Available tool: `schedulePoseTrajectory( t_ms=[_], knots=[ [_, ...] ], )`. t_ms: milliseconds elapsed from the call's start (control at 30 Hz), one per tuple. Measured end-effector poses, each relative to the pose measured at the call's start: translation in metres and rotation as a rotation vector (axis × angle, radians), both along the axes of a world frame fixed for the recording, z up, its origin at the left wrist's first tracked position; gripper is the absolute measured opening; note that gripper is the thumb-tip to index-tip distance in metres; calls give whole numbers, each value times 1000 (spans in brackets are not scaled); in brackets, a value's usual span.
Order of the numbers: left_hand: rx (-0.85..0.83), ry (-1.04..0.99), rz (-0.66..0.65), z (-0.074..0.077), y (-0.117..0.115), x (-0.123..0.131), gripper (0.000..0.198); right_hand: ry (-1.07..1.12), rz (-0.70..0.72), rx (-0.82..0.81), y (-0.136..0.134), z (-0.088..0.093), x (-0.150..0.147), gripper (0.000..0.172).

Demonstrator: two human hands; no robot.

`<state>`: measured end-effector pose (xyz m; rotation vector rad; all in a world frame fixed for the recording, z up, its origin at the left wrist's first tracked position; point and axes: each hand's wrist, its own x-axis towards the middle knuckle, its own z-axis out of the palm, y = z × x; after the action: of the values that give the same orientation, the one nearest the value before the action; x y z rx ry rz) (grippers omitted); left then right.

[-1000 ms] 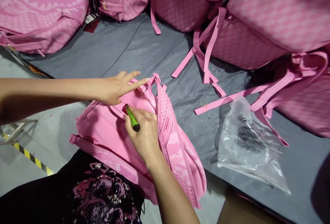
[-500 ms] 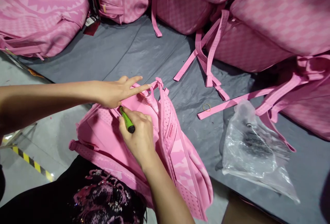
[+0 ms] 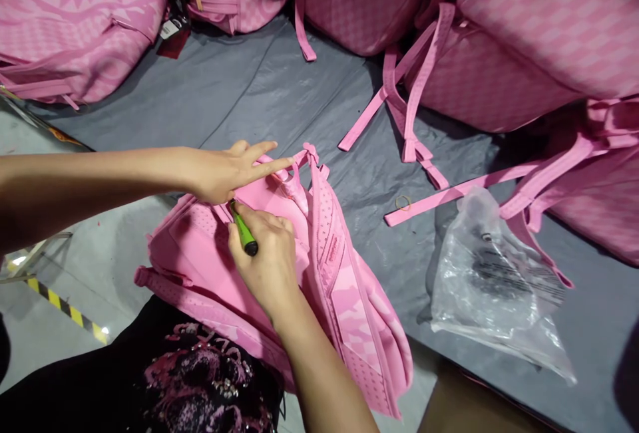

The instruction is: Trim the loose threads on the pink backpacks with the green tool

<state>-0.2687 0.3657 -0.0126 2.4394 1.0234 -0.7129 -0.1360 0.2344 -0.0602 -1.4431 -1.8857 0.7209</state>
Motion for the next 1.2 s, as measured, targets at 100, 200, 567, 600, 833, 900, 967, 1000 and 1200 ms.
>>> schedulePoseTrajectory(
  t_ms=[100,200,567,600,833,900,967,1000,1200],
  knots=[
    [-2,-7,-2,-2,1,-1,127,-52,-18,20,0,1,-1,30],
    [19,-28,-1,-5,1,-2,130,-55,12,18,1,3,-1,31],
    [52,-55,-17,-10,2,-5,128,-103,15,-47,5,5,-2,33],
    [56,-53,-26,-10,1,-5,127,-86,20,-46,5,5,-2,32],
    [57,-35,-10,-9,1,-4,122,-45,19,-71,5,5,-3,33],
    [57,-39,-13,-10,3,-6,124,-12,37,-87,7,5,-3,34],
    [67,-68,-28,-10,3,-9,123,-25,20,-100,7,7,-5,33],
    [75,-87,-38,-10,3,-11,121,-39,8,-106,7,8,-8,32],
    [264,-137,-106,-34,11,-29,102,-133,10,-107,8,22,-10,20]
  ],
)
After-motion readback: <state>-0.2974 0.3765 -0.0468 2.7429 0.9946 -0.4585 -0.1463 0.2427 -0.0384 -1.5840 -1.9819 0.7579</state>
